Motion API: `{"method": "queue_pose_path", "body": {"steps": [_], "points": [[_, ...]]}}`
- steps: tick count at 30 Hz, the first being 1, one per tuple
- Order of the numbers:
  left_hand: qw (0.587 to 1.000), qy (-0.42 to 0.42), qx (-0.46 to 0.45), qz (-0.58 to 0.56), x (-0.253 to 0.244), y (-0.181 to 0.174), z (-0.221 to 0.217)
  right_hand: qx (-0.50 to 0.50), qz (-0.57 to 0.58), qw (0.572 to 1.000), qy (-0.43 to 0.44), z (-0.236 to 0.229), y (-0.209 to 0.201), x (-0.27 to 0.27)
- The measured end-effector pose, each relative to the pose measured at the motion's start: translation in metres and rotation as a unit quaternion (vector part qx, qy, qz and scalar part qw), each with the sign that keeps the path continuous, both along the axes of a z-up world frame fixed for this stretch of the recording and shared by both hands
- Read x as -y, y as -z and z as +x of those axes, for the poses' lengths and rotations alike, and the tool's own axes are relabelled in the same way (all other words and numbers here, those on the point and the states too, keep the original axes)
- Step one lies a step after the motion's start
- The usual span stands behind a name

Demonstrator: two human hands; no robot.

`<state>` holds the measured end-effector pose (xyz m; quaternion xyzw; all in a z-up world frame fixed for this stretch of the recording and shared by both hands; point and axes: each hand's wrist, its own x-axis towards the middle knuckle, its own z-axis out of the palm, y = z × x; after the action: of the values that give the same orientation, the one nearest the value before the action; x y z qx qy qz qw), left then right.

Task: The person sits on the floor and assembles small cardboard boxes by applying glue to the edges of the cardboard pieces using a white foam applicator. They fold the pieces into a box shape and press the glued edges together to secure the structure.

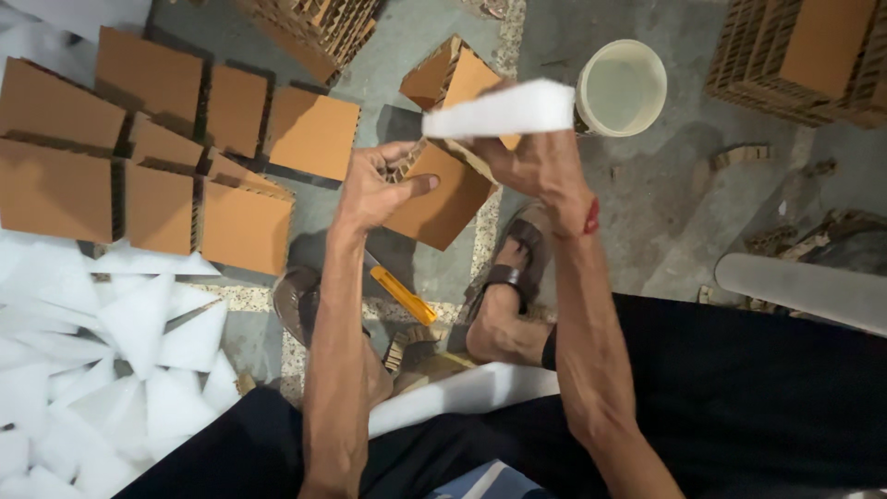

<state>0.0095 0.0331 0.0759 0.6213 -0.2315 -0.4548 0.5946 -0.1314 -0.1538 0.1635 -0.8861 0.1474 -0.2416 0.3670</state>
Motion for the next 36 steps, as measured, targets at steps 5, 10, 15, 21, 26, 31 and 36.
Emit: {"method": "queue_pose_path", "body": {"steps": [5,10,15,21,26,31,36], "points": [[0.999,-0.012,0.043,-0.004,-0.005,0.010,0.004,-0.120,-0.032,0.992,0.035,-0.042,-0.006,0.007],[0.997,-0.017,-0.024,-0.074,-0.011,0.009,0.013,-0.140,-0.022,0.988,0.067,-0.070,0.007,0.013],[0.995,0.003,-0.013,-0.094,-0.013,0.001,0.019,-0.120,0.071,0.987,0.083,-0.078,-0.016,0.013],[0.998,-0.002,0.041,-0.052,-0.008,-0.001,0.013,-0.094,0.095,0.988,0.083,-0.069,-0.011,0.011],[0.997,0.022,0.051,-0.046,-0.010,0.000,0.012,-0.059,0.124,0.986,0.093,-0.047,0.001,0.000],[0.995,0.038,0.086,-0.046,-0.006,-0.005,0.010,-0.011,0.116,0.991,0.073,-0.012,-0.009,-0.006],[0.999,0.035,0.030,-0.009,-0.006,-0.020,0.009,0.008,0.072,0.997,0.030,0.005,-0.024,-0.010]]}}
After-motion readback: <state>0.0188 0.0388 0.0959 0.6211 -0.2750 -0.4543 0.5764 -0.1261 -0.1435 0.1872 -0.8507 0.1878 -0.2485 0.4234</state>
